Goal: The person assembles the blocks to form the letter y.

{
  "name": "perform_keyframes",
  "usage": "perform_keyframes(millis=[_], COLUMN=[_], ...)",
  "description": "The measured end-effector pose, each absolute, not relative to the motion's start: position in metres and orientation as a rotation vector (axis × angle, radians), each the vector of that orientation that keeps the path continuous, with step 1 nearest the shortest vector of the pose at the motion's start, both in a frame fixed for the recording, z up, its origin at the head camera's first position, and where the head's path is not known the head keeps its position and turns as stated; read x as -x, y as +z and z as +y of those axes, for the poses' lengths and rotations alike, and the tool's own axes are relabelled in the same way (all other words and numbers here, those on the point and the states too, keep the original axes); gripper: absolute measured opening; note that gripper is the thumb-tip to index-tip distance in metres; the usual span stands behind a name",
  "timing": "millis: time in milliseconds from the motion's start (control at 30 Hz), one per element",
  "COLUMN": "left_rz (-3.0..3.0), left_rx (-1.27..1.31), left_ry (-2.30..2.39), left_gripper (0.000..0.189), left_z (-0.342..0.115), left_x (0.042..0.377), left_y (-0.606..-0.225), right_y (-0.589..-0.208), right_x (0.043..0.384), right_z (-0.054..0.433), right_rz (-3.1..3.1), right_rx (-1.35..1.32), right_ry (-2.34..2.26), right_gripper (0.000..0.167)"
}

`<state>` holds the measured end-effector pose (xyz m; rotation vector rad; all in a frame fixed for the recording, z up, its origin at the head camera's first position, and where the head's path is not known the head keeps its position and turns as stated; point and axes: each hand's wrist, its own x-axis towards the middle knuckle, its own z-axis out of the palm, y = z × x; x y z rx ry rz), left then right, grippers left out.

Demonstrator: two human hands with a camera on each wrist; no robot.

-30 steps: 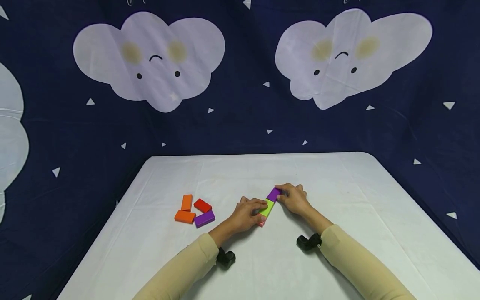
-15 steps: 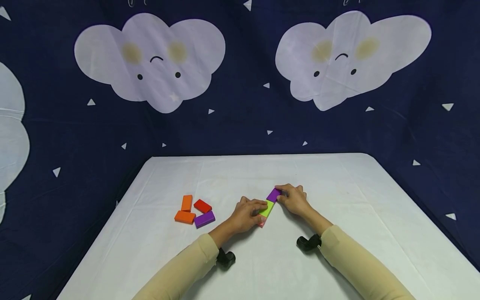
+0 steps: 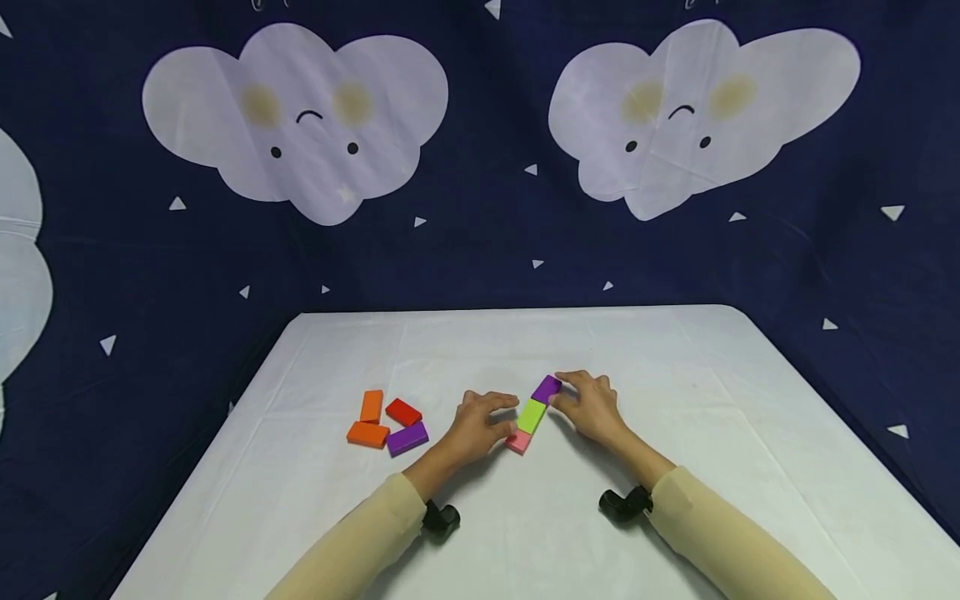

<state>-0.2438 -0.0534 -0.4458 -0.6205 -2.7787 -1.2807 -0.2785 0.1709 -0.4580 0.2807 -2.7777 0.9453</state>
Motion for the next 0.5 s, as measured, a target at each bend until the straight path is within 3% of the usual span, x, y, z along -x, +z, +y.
perform_keyframes(millis=[500], left_rz=[-2.741], left_rx=[0.352], left_ry=[-1.328], left_gripper=[0.032], left_z=[-0.087], left_x=[0.235], left_y=[-0.446], right_y=[-0.458], right_x=[0.253], right_z=[0.15], right_rz=[-2.83], right_rx=[-0.342], right_ry=[0.804], right_gripper=[0.068])
